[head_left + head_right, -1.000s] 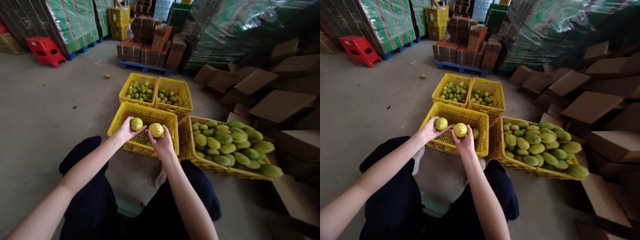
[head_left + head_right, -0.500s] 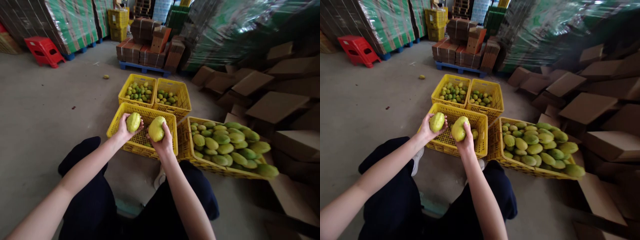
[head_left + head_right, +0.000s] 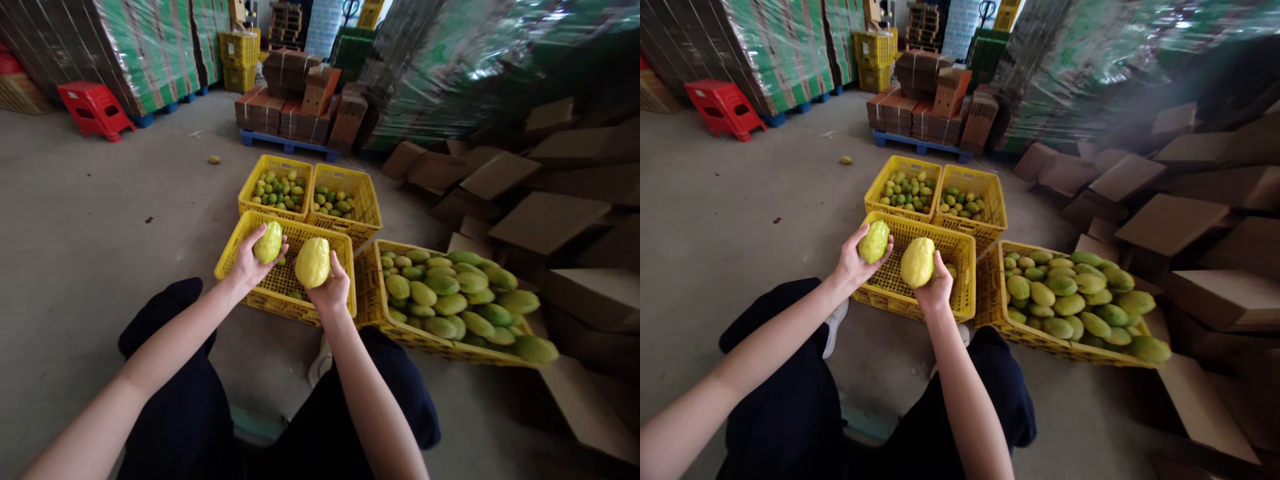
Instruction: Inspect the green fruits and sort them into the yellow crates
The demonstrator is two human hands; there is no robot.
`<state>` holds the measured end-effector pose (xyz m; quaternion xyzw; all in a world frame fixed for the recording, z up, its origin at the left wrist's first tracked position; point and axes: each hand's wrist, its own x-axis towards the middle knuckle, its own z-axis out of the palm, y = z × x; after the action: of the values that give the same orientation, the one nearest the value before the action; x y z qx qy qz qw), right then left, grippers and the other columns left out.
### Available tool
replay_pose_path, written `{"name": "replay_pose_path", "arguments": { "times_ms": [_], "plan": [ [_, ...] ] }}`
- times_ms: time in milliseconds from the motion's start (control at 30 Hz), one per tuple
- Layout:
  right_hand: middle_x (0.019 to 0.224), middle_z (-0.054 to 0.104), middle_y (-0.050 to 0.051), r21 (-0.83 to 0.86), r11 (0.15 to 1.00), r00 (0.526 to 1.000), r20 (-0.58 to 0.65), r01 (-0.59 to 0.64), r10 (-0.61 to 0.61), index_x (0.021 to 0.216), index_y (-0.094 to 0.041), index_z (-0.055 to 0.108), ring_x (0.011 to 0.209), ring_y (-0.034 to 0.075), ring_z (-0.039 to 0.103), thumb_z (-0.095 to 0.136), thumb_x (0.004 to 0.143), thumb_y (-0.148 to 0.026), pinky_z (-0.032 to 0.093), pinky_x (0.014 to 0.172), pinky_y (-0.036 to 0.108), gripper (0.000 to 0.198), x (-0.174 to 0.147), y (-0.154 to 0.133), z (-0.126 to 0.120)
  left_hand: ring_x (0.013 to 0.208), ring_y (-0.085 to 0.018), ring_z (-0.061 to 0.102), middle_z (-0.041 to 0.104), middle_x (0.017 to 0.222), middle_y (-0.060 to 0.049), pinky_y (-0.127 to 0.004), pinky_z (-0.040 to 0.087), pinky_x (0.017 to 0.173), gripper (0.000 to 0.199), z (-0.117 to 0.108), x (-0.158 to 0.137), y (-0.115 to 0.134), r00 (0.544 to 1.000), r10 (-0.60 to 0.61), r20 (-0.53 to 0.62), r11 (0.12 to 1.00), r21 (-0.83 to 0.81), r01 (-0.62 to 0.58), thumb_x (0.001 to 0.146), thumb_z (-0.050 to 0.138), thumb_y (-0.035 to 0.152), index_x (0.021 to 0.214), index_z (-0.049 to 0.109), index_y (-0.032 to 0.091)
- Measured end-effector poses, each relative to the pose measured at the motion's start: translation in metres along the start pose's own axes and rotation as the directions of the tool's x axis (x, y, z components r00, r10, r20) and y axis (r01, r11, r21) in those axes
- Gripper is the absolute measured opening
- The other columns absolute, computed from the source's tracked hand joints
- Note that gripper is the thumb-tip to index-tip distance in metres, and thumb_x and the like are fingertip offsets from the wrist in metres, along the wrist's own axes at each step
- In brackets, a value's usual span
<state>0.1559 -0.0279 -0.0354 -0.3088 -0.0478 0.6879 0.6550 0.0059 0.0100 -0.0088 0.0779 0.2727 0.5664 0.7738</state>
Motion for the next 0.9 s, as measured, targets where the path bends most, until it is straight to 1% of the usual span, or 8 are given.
{"name": "replay_pose_path", "arguments": {
  "times_ms": [100, 267, 367, 467, 533, 667, 767, 900],
  "plan": [
    [0.077, 0.076, 0.003, -0.024, 0.999, 0.999, -0.04, -0.021, 0.02, 0.093, -0.021, 0.071, 0.085, 0.022, 0.076, 0.057, 0.089, -0.034, 0.064, 0.081, 0.038, 0.02, -0.001, 0.002, 0.005, 0.073, -0.019, 0.069, 0.073, 0.077, -0.007, -0.028, 0.057, 0.069, 0.027, -0.004, 0.004, -0.002, 0.999, -0.011, -0.03, 1.0, -0.005, 0.011, 0.085, 0.061, 0.027, 0.105, 0.072, 0.013],
    [0.073, 0.074, 0.003, -0.013, 0.997, 0.996, -0.016, -0.082, 0.082, 0.089, -0.02, 0.069, 0.079, 0.022, 0.075, 0.06, 0.088, -0.041, 0.065, 0.075, 0.038, 0.022, 0.003, 0.004, 0.006, 0.06, -0.017, 0.065, 0.075, 0.085, -0.012, -0.026, 0.046, 0.05, 0.042, -0.01, 0.01, -0.005, 0.991, -0.127, -0.033, 0.992, -0.025, 0.126, 0.091, 0.043, 0.026, 0.12, 0.068, 0.011],
    [0.068, 0.072, 0.003, -0.061, 0.995, 0.996, -0.05, -0.081, 0.078, 0.089, -0.021, 0.068, 0.076, 0.023, 0.074, 0.054, 0.093, -0.042, 0.065, 0.07, 0.039, 0.025, 0.002, 0.002, 0.008, 0.069, -0.019, 0.07, 0.077, 0.091, -0.012, -0.027, 0.051, 0.057, 0.043, -0.009, 0.011, -0.005, 0.99, -0.129, -0.063, 0.992, -0.014, 0.128, 0.092, 0.042, 0.022, 0.128, 0.063, 0.011],
    [0.068, 0.072, 0.006, -0.087, 0.993, 0.996, -0.052, -0.083, 0.079, 0.089, -0.017, 0.068, 0.073, 0.023, 0.074, 0.039, 0.099, -0.044, 0.065, 0.067, 0.039, 0.041, -0.004, -0.002, 0.01, 0.079, -0.022, 0.073, 0.077, 0.091, -0.011, -0.029, 0.056, 0.065, 0.04, -0.006, 0.009, -0.005, 0.995, -0.096, -0.021, 0.995, 0.004, 0.096, 0.094, 0.047, 0.031, 0.124, 0.065, 0.012],
    [0.071, 0.073, 0.008, -0.082, 0.994, 0.997, -0.012, -0.077, 0.076, 0.091, -0.015, 0.069, 0.073, 0.023, 0.075, 0.037, 0.099, -0.046, 0.064, 0.066, 0.037, 0.045, -0.008, -0.005, 0.011, 0.075, -0.021, 0.072, 0.076, 0.085, -0.01, -0.029, 0.057, 0.065, 0.037, -0.005, 0.007, -0.005, 0.996, -0.093, 0.001, 0.996, 0.014, 0.093, 0.092, 0.055, 0.037, 0.116, 0.068, 0.012],
    [0.077, 0.075, 0.005, -0.048, 0.999, 0.999, 0.028, -0.022, 0.023, 0.094, -0.017, 0.068, 0.073, 0.021, 0.075, 0.056, 0.09, -0.035, 0.064, 0.067, 0.035, 0.022, -0.011, -0.009, 0.008, 0.063, -0.017, 0.069, 0.071, 0.069, -0.004, -0.025, 0.055, 0.06, 0.024, -0.005, 0.007, -0.005, 0.994, -0.08, -0.074, 0.997, 0.0, 0.081, 0.084, 0.067, 0.029, 0.102, 0.07, 0.014],
    [0.078, 0.076, 0.006, -0.016, 0.999, 0.999, 0.013, -0.03, 0.03, 0.093, -0.017, 0.068, 0.074, 0.022, 0.075, 0.059, 0.088, -0.035, 0.065, 0.069, 0.037, 0.02, -0.009, -0.01, 0.005, 0.061, -0.017, 0.069, 0.072, 0.068, -0.006, -0.025, 0.056, 0.057, 0.026, -0.006, 0.008, -0.005, 0.989, -0.102, -0.104, 0.995, 0.001, 0.102, 0.086, 0.065, 0.034, 0.101, 0.07, 0.013],
    [0.075, 0.076, 0.006, 0.037, 0.997, 0.996, -0.043, -0.073, 0.075, 0.095, -0.018, 0.068, 0.078, 0.023, 0.075, 0.047, 0.095, -0.04, 0.065, 0.072, 0.041, 0.03, -0.004, -0.011, 0.004, 0.06, -0.018, 0.07, 0.075, 0.075, -0.008, -0.027, 0.057, 0.055, 0.03, -0.005, 0.007, -0.005, 0.989, -0.134, -0.061, 0.991, 0.011, 0.135, 0.092, 0.055, 0.036, 0.104, 0.068, 0.012]
  ]
}}
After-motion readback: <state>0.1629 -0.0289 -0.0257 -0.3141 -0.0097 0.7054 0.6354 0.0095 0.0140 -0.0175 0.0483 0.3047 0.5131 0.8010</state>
